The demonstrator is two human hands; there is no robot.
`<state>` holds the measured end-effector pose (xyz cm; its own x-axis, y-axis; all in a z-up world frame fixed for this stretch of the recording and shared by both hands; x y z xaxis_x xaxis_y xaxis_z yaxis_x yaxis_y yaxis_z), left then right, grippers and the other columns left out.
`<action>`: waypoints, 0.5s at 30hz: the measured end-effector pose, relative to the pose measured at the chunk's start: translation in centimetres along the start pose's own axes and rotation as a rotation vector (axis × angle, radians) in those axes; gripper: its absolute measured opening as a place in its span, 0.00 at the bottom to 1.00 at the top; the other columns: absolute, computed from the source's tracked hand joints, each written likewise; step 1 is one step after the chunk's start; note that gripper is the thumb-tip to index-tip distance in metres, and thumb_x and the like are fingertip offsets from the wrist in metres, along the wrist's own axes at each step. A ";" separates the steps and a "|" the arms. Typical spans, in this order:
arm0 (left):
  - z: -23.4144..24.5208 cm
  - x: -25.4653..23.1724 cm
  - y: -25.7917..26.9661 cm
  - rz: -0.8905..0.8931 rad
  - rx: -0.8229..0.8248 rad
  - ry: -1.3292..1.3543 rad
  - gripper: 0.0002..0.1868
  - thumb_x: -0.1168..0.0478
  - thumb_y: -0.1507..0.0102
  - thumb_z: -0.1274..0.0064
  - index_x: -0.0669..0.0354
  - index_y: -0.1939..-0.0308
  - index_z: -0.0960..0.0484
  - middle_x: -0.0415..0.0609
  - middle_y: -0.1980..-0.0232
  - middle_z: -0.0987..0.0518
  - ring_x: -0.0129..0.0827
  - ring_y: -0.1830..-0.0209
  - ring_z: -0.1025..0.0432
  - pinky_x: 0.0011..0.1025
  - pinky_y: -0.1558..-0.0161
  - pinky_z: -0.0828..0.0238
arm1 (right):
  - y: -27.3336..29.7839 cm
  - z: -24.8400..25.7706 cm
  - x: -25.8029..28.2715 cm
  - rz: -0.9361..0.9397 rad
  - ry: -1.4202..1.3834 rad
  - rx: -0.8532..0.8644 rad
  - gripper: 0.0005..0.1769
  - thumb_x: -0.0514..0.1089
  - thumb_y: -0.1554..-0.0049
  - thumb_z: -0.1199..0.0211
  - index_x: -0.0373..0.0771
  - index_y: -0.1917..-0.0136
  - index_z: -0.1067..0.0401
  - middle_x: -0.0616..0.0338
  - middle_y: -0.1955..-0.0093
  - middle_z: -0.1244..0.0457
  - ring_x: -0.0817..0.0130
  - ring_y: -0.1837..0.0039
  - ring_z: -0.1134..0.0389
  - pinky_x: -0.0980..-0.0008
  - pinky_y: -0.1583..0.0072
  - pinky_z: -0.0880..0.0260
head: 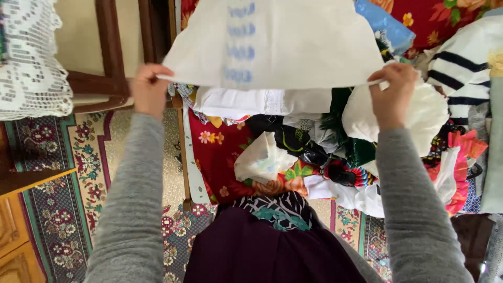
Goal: Folding and organizing various pieces of clothing from a bed into a closet stack
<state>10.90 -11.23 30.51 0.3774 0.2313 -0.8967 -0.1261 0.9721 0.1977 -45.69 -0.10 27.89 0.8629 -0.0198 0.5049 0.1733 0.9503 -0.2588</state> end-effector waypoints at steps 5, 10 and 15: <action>-4.9 18.6 2.9 -0.026 0.127 -0.406 0.05 0.55 0.37 0.41 0.33 0.60 0.12 0.42 0.63 0.23 0.37 0.60 0.27 0.33 0.51 0.30 | 11.5 -11.4 -10.3 0.096 0.381 0.105 0.09 0.39 0.54 0.28 0.51 0.60 0.22 0.59 0.49 0.39 0.55 0.42 0.39 0.59 0.42 0.39; -9.9 24.9 6.2 0.557 0.030 0.168 0.14 0.55 0.42 0.40 0.50 0.54 0.19 0.49 0.74 0.21 0.27 0.81 0.27 0.23 0.77 0.27 | 16.6 -14.0 -5.2 0.127 0.547 0.042 0.08 0.44 0.56 0.30 0.53 0.61 0.26 0.65 0.52 0.39 0.60 0.44 0.41 0.58 0.42 0.44; -12.9 15.7 7.5 0.928 -0.082 0.571 0.17 0.47 0.36 0.44 0.55 0.55 0.25 0.47 0.64 0.21 0.36 0.64 0.20 0.40 0.48 0.20 | 16.4 -17.3 1.1 -0.747 -0.025 0.288 0.12 0.56 0.40 0.35 0.51 0.59 0.21 0.62 0.62 0.30 0.54 0.55 0.29 0.55 0.51 0.34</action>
<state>4.05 -0.82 12.78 -0.3745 0.8008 -0.4675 -0.2104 0.4176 0.8839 -33.63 10.10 9.93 0.5558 -0.6785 0.4804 0.5683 0.7318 0.3762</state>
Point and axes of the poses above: each hand's wrist, its own y-axis away from the middle knuckle, its own z-axis out of the back of the hand, x = y × z, the point moved 1 cm from there along -y, towards the middle knuckle
